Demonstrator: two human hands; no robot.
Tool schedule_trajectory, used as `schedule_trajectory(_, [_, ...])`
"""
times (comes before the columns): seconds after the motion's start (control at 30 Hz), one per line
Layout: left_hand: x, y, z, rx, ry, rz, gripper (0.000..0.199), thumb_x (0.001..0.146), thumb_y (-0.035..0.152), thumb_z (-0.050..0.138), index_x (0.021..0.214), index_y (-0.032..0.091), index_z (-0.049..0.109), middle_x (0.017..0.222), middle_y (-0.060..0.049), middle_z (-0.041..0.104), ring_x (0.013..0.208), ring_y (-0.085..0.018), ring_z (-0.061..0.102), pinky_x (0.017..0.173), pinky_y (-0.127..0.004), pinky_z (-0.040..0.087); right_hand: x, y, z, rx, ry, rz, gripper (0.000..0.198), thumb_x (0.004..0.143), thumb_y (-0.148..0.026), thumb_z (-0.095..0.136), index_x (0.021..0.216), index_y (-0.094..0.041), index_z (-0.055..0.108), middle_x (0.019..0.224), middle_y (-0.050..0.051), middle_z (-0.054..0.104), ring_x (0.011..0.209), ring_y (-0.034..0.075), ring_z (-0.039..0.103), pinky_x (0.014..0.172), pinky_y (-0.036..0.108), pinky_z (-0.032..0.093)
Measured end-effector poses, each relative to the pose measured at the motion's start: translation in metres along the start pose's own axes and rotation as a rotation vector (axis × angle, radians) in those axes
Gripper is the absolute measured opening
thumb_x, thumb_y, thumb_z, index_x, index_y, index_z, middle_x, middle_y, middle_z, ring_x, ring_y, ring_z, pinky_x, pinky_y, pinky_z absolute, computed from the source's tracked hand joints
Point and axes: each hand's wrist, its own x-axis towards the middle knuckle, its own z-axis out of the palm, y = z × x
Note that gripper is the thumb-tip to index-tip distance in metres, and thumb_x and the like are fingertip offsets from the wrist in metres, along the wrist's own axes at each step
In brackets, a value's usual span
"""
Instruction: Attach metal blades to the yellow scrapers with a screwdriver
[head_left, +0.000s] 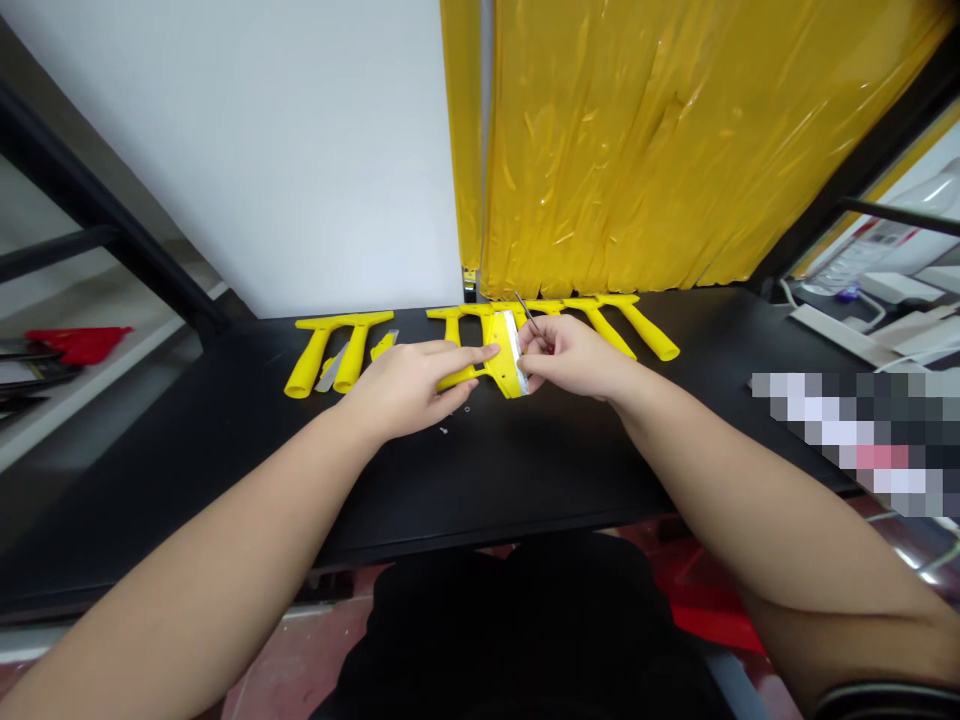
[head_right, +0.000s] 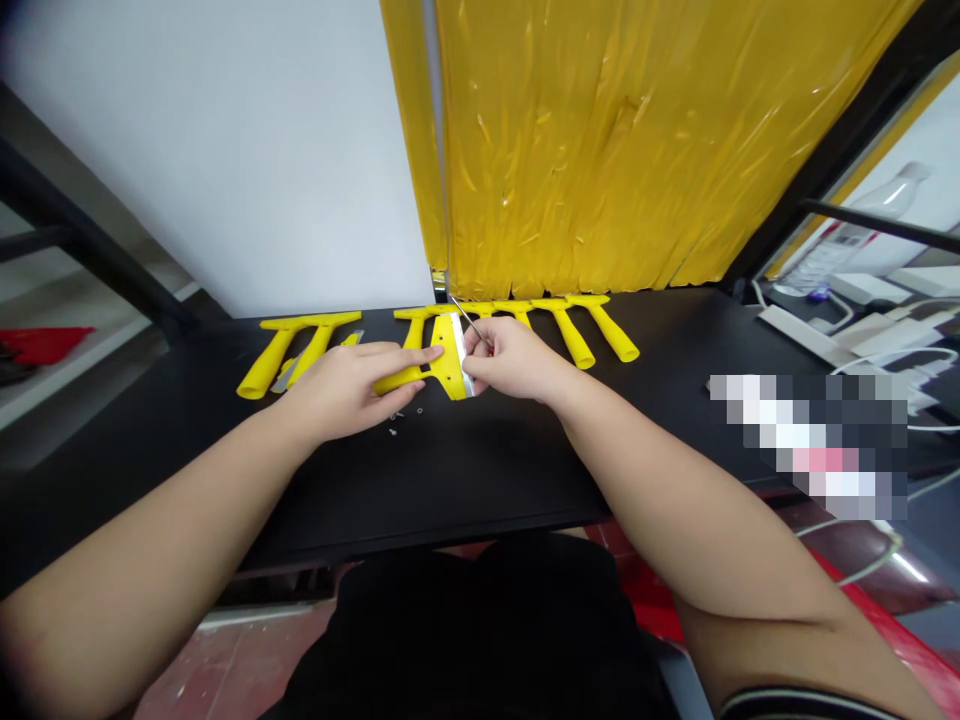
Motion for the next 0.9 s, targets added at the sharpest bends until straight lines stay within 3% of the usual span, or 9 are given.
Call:
schedule_trajectory(0.67, [-0.0003, 0.0008, 0.0003, -0.021, 0.016, 0.001, 0.046, 0.101, 0.033, 0.06, 0.146, 0.029, 0.066, 0.098, -0.005, 0.075, 0.072, -0.015, 0.065, 0.065, -0.027, 0.045, 0.0012, 0.0038, 0.0025, 0.019, 0.012, -0.036, 0.022, 0.072, -0.002, 0.068, 0.078, -0.022, 0.06, 0.06, -0.002, 0.068, 0.06, 0.017, 0.071, 0.061, 0.028, 0.057])
schedule_trajectory(0.9, [-0.0011, -0.0038, 0.0025, -0.089, 0.022, 0.003, 0.048, 0.102, 0.033, 0.059, 0.149, 0.026, 0.063, 0.102, -0.006, 0.076, 0.077, -0.017, 0.068, 0.071, -0.03, 0.049, 0.0012, 0.0061, -0.0016, -0.002, -0.041, -0.174, 0.021, 0.074, -0.004, 0.066, 0.084, -0.022, 0.06, 0.063, -0.002, 0.07, 0.063, 0.017, 0.071, 0.065, 0.028, 0.055])
